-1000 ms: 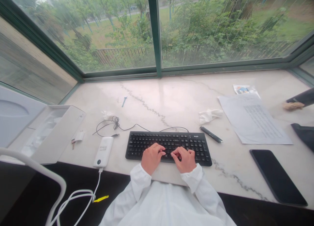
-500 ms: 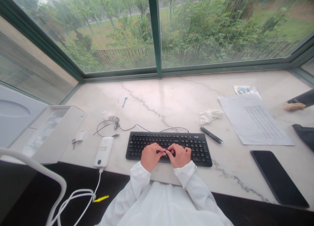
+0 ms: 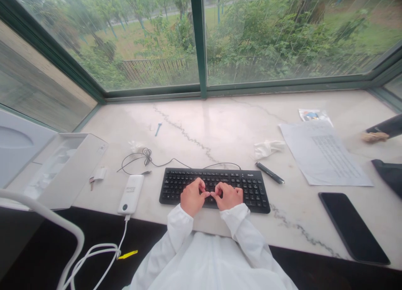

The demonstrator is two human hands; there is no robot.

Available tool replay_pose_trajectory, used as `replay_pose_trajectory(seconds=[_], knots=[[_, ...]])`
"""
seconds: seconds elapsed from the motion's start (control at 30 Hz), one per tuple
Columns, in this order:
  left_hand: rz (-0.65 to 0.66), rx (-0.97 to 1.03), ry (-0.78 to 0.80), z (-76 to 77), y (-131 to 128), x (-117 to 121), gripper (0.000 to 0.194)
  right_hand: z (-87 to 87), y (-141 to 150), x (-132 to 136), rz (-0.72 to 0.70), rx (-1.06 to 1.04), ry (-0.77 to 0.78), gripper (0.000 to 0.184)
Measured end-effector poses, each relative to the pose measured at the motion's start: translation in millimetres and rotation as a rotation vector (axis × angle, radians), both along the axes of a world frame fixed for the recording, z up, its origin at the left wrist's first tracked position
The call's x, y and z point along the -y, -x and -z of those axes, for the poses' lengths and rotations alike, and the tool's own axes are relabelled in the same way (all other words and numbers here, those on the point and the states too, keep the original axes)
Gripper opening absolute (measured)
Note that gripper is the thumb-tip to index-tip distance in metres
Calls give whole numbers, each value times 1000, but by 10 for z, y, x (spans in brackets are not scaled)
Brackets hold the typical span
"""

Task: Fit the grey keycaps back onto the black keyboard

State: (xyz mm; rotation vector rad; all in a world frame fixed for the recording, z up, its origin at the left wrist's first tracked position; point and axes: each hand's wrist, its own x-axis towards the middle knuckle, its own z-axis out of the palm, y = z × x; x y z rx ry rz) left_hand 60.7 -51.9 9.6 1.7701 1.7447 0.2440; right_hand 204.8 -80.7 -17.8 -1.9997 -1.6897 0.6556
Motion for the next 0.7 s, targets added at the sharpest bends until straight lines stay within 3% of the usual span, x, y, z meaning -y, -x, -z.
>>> replay_pose_trajectory(seconds=[0.23,0.57,0.7], knots=[[14,-104,67,-31,-71,-36,22,3,22,-24,-33,77,30,17],[33,-156,37,-35,-120,-51,23,-31,84,-43,-53,140,49,14],[16,-88,10,-13,-113,11,19,-62,83,-50,-66,104,49,13]])
